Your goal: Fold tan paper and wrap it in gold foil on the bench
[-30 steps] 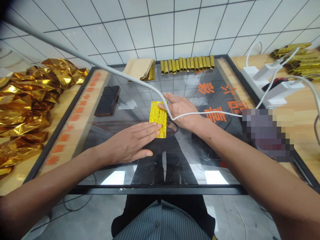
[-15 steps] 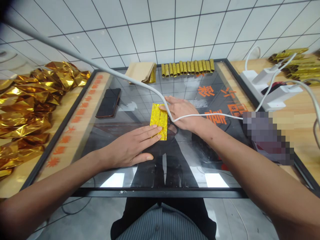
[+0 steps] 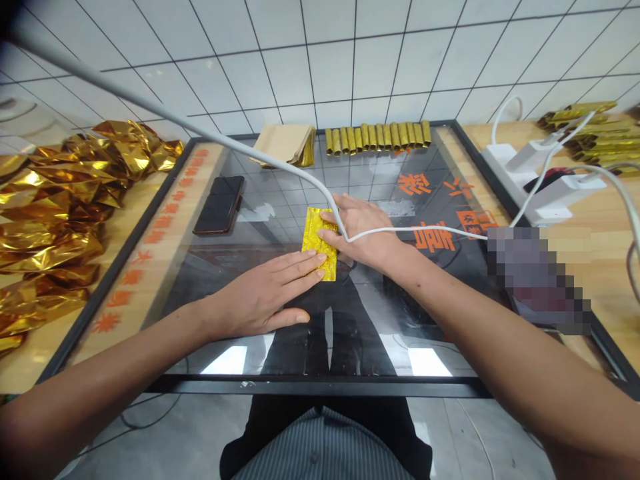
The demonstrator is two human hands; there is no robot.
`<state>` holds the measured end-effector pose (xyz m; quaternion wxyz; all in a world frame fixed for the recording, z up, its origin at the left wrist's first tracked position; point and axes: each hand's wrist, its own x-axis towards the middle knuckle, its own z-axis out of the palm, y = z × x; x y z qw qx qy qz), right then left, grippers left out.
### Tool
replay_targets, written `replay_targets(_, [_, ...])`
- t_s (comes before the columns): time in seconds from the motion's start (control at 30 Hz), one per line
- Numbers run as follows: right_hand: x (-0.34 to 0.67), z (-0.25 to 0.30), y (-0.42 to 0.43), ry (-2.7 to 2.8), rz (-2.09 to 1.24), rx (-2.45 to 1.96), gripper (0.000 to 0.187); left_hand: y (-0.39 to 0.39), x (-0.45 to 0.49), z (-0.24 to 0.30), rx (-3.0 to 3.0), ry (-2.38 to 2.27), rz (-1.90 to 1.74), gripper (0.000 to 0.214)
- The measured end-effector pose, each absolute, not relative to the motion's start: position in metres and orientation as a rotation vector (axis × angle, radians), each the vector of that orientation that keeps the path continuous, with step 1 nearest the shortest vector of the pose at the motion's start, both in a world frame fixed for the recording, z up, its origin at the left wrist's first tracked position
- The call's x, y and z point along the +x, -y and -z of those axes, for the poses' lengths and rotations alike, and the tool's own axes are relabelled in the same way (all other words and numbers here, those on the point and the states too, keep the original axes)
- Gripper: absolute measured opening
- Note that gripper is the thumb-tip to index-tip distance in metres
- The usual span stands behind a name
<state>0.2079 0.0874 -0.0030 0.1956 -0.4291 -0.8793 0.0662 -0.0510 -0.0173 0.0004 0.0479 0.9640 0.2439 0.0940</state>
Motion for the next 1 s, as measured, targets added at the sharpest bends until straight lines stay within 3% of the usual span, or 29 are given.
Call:
replay_targets(0.4, [0.208, 0.003, -0.090, 2.496, -0.204, -1.285, 0.043, 0.021, -0.049, -0.002, 2.895, -0.832, -0.168, 0.073])
replay_targets(0.63, [0.208, 0.004, -0.087, 2.516, -0.216, -1.316, 0.058, 0.026, -0.050, 0.001, 2.853, -0.859, -0.242, 0.070])
replay_targets(0.83, [0.207, 0.002, -0.084, 2.548, -0.196, -1.325, 0.057, 0.007, -0.057, -0.008, 2.689, -0.933, -0.549, 0.042])
replay_targets(1.0, [0.205, -0.003, -0.081, 2.567, -0.155, -1.333, 0.058, -0.027, -0.061, -0.005, 2.776, -1.033, -0.438, 0.041])
